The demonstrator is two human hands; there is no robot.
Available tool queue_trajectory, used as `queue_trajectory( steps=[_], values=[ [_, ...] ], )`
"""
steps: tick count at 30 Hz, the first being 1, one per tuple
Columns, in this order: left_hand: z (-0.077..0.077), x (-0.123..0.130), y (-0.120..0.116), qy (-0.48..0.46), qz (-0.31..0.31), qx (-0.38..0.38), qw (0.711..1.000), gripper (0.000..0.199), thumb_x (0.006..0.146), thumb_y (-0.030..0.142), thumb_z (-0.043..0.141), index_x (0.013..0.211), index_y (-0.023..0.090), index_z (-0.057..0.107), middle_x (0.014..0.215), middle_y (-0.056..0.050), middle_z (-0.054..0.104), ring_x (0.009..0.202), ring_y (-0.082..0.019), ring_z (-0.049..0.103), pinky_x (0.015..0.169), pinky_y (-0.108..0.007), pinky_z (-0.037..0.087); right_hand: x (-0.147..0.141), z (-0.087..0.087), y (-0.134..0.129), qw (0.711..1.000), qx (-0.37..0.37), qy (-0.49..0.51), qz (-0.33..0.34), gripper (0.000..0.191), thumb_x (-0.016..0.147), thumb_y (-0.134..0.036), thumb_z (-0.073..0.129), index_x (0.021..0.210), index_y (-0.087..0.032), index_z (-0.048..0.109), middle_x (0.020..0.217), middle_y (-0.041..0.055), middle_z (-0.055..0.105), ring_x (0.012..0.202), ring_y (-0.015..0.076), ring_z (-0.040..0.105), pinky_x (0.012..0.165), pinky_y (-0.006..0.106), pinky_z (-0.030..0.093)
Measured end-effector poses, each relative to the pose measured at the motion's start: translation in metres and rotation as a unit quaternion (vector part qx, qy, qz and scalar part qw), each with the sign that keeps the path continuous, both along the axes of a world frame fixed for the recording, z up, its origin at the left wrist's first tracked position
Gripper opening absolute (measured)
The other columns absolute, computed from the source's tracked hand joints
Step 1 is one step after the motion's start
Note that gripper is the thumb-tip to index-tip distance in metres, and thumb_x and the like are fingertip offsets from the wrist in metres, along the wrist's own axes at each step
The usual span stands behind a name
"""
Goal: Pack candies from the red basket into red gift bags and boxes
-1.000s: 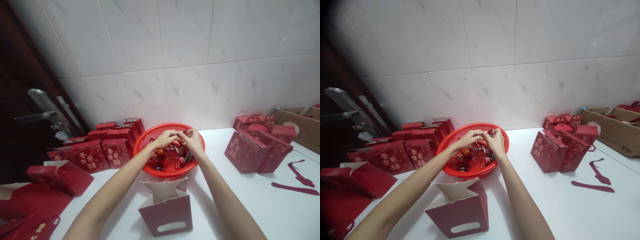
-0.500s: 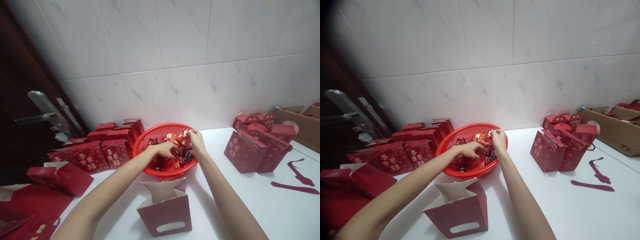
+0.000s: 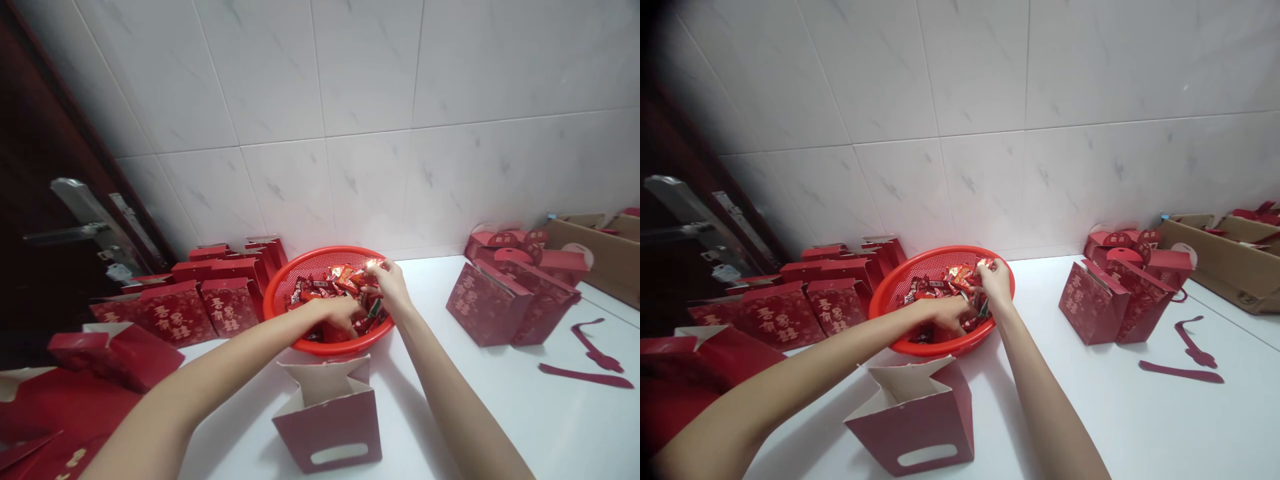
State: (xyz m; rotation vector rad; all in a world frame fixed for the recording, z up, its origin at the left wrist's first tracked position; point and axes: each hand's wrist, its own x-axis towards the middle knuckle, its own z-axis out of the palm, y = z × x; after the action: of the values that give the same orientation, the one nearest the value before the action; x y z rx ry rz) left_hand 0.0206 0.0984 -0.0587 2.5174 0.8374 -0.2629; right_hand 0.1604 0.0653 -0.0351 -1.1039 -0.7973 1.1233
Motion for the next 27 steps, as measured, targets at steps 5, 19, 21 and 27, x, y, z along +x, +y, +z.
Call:
queue_trajectory(
  steps=[5,19,21,27],
  values=[
    [0.005,-0.007,0.01,-0.054,0.08,0.013,0.995,0.022,0.061,0.015,0.07,0.057,0.02,0.049,0.055,0.005,0.048,0.058,-0.014,0.048,0.058,-0.026,0.037,0.0,0.002,-0.002,1.0,-0.024,-0.016,0.01,0.013,0.069,-0.018,0.059,0.08,-0.022,0.054,0.07,-0.0015,0.063,0.055,0.0148,0.065,0.043,0.022,0.051],
    [0.03,-0.026,0.025,-0.346,0.349,-0.138,0.86,0.012,0.073,0.018,0.066,0.08,0.017,0.056,0.07,0.004,0.058,0.061,-0.01,0.056,0.053,-0.02,0.044,0.001,-0.003,0.003,1.0,0.005,-0.019,0.009,0.014,0.066,-0.018,0.058,0.076,-0.023,0.05,0.07,-0.0025,0.061,0.063,0.0163,0.067,0.053,0.026,0.058],
    [0.027,-0.025,0.027,-0.373,0.378,-0.167,0.831,0.016,0.078,0.016,0.064,0.091,0.017,0.055,0.078,0.003,0.061,0.068,-0.011,0.061,0.058,-0.02,0.049,0.001,-0.002,0.003,1.0,-0.001,-0.022,0.008,0.014,0.066,-0.018,0.059,0.076,-0.023,0.051,0.071,-0.0019,0.063,0.062,0.0168,0.067,0.052,0.026,0.057],
    [0.026,-0.027,0.03,-0.428,0.37,-0.221,0.794,0.06,0.076,0.005,0.064,0.131,0.021,0.048,0.094,-0.002,0.064,0.071,-0.011,0.066,0.066,-0.024,0.054,-0.001,-0.001,0.002,0.999,-0.002,-0.029,0.022,0.015,0.066,-0.016,0.059,0.077,-0.022,0.051,0.072,-0.0018,0.063,0.065,0.0165,0.067,0.048,0.024,0.056]
  ],
)
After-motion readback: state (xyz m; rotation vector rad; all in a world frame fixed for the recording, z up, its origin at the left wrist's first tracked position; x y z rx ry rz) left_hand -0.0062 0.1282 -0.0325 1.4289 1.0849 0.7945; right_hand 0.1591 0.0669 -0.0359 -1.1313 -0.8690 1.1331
